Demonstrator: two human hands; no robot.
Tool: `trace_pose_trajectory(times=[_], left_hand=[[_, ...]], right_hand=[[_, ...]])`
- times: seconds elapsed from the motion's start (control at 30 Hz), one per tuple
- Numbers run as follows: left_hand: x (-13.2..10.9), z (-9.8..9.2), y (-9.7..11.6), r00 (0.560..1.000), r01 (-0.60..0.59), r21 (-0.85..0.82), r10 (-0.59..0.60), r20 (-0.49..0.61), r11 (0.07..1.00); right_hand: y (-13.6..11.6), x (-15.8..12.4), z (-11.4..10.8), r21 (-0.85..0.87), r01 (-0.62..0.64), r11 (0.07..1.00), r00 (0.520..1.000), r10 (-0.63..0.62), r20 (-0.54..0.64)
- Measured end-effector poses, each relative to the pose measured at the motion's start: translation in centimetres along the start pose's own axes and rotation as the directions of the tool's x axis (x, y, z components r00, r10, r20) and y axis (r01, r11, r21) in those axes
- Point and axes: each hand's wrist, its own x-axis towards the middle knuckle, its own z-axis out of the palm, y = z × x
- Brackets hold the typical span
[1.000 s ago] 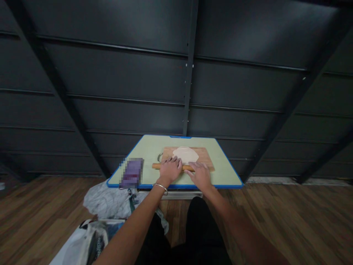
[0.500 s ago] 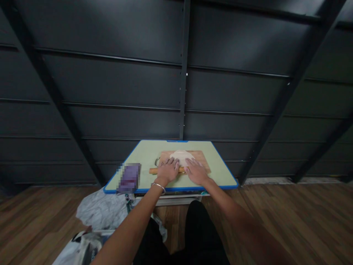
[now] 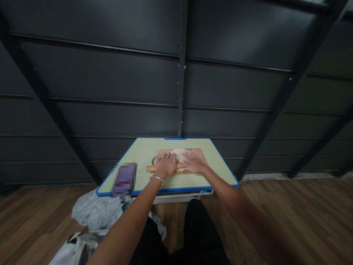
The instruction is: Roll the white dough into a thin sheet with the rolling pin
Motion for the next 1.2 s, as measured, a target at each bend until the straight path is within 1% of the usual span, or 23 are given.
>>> trace_pose_trajectory(times=[0.1,0.2,0.3,0.43,0.67,0.8,0.97,1.2], left_hand=[[0.5,-0.1,-0.1,1.0,-0.009,-0.012,0.009,0.004,1.0],[0.8,-0.2,-0.1,1.0,-0.013,-0.019,0.013,0.005,1.0],[1.3,-0.3,-0.2,1.0,0.012,-0.038,-0.013,-0.006,0.999],[2.1,-0.3,-0.3,0.999,0.044,-0.067,-0.044,0.01,0.997],[2.6,-0.9,-0.2,0.998,0.067,-0.081,-0.067,-0.004,0.994],[2.7,-1.1,-0.1,0.998,0.06,-0.051,-0.061,-0.017,0.997],[3.3,-1.0,-0.3,0.996,0.079,-0.071,-0.08,-0.023,0.994],[4.4,-0.8,-0.8,0.998,0.04,-0.072,-0.043,-0.039,0.997]], right_hand=[[0.5,0.7,0.4,-0.022,0.015,1.0,1.0,-0.015,-0.01],[0.5,1.0,0.4,-0.028,0.014,0.999,1.0,-0.015,-0.012],[0.2,1.0,-0.2,-0.013,-0.013,1.0,1.0,0.013,0.007],[-0.1,1.0,-0.9,-0.008,-0.047,0.999,0.997,0.047,0.056],[0.0,1.5,-0.9,-0.014,-0.091,0.996,0.995,0.092,0.045],[0.3,1.9,-0.7,-0.009,-0.062,0.998,0.995,0.062,0.073],[0.6,2.5,-0.7,0.004,-0.06,0.998,0.994,0.059,0.088],[0.5,2.9,-1.5,0.036,-0.108,0.993,0.984,0.102,0.144]])
